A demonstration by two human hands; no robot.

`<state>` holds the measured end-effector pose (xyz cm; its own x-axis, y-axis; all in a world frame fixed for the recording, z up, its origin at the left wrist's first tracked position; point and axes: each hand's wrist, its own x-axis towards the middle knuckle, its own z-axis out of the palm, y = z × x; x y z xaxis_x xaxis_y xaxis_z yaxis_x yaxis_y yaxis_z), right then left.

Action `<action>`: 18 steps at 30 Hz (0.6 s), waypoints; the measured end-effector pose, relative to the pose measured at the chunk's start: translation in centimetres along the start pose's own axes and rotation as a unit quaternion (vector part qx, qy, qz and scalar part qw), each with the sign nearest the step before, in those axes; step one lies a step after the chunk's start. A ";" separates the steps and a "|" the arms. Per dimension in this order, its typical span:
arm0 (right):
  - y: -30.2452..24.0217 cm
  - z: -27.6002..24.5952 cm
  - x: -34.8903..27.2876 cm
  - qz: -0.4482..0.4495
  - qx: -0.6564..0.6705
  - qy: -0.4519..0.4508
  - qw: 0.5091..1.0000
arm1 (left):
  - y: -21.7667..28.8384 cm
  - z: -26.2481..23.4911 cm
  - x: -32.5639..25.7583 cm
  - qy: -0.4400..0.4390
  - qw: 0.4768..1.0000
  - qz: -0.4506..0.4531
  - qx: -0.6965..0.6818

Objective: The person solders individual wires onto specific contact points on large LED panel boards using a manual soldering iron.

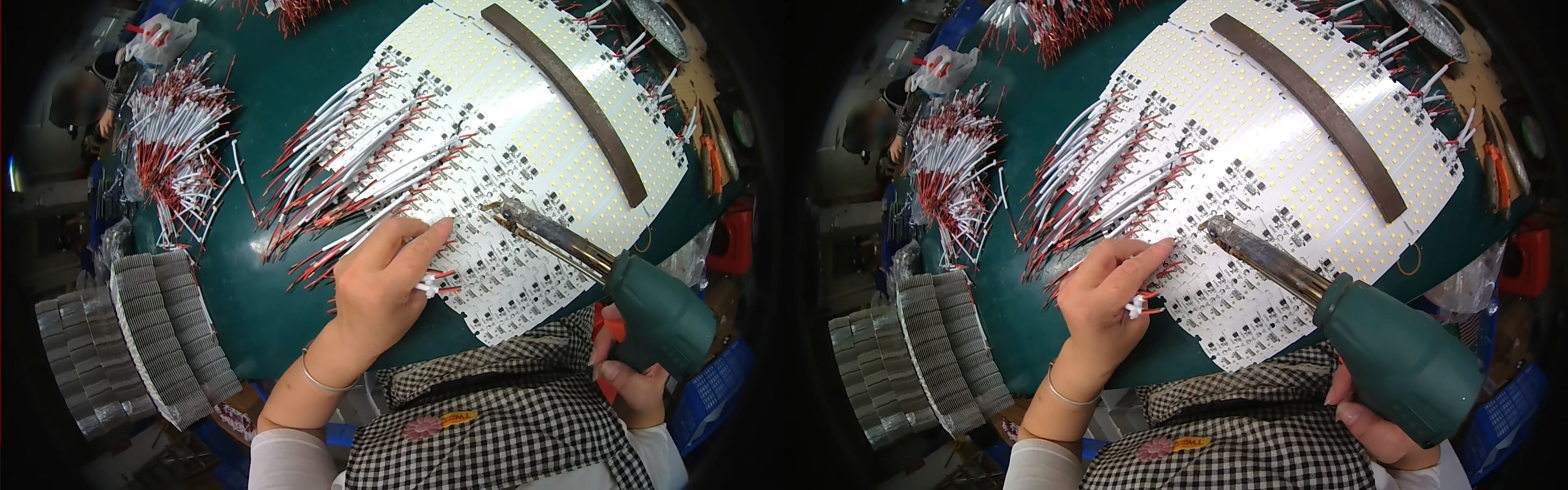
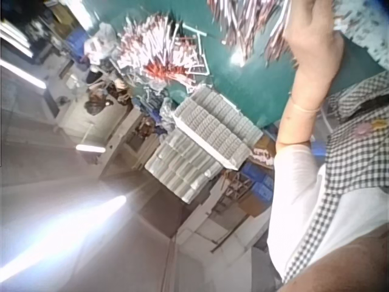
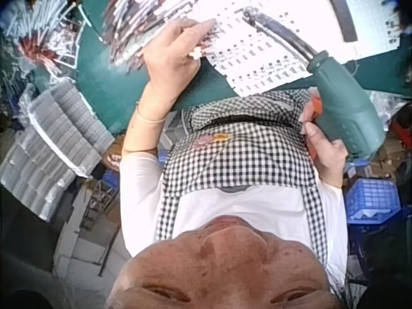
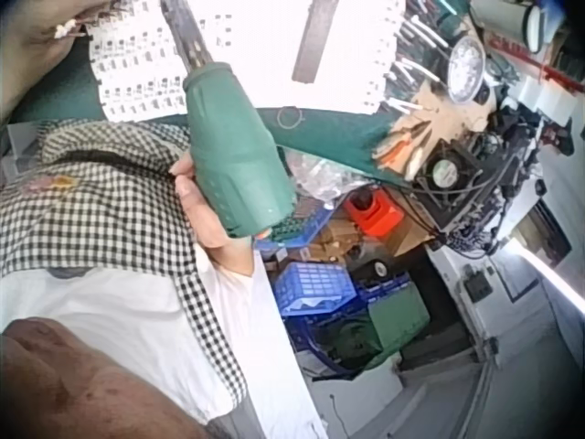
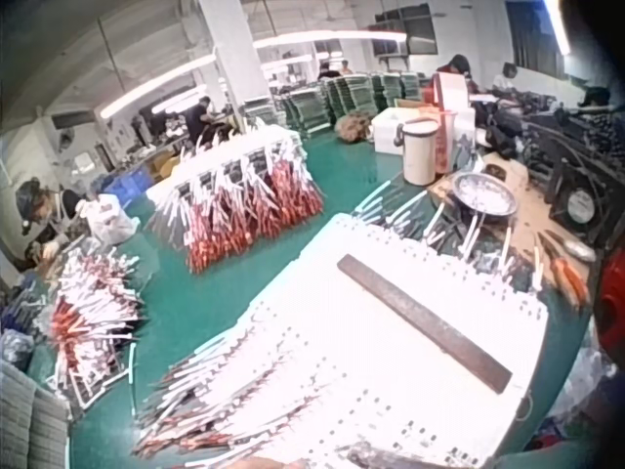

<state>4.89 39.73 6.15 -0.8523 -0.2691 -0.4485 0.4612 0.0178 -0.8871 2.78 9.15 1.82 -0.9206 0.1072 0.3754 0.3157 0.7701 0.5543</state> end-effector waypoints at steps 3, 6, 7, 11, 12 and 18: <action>-0.3 0.5 0.3 0.011 0.009 -0.008 1.000 | -0.2 0.0 0.1 -0.009 1.000 0.010 0.019; -0.3 0.9 0.6 0.012 0.017 -0.014 1.000 | -0.3 0.1 -0.1 -0.017 0.999 0.022 0.035; -0.2 0.8 0.6 0.013 0.017 -0.015 1.000 | -0.3 0.1 -0.2 -0.018 0.999 0.021 0.043; 0.0 0.8 0.6 0.021 -0.002 -0.041 0.999 | -0.3 0.2 -0.2 -0.018 0.999 0.018 0.041; 0.0 0.9 0.6 0.026 0.002 -0.035 0.999 | -0.2 0.3 -0.1 -0.012 0.999 0.014 0.041; 0.2 0.5 1.2 0.009 -0.043 -0.072 0.996 | 0.0 0.3 0.0 -0.012 0.999 0.006 0.047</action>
<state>4.10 38.94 5.53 -0.7965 -0.4034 -0.4504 0.4486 0.1052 -0.8875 2.75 9.33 1.61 -0.9225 0.1307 0.3631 0.3048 0.8239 0.4778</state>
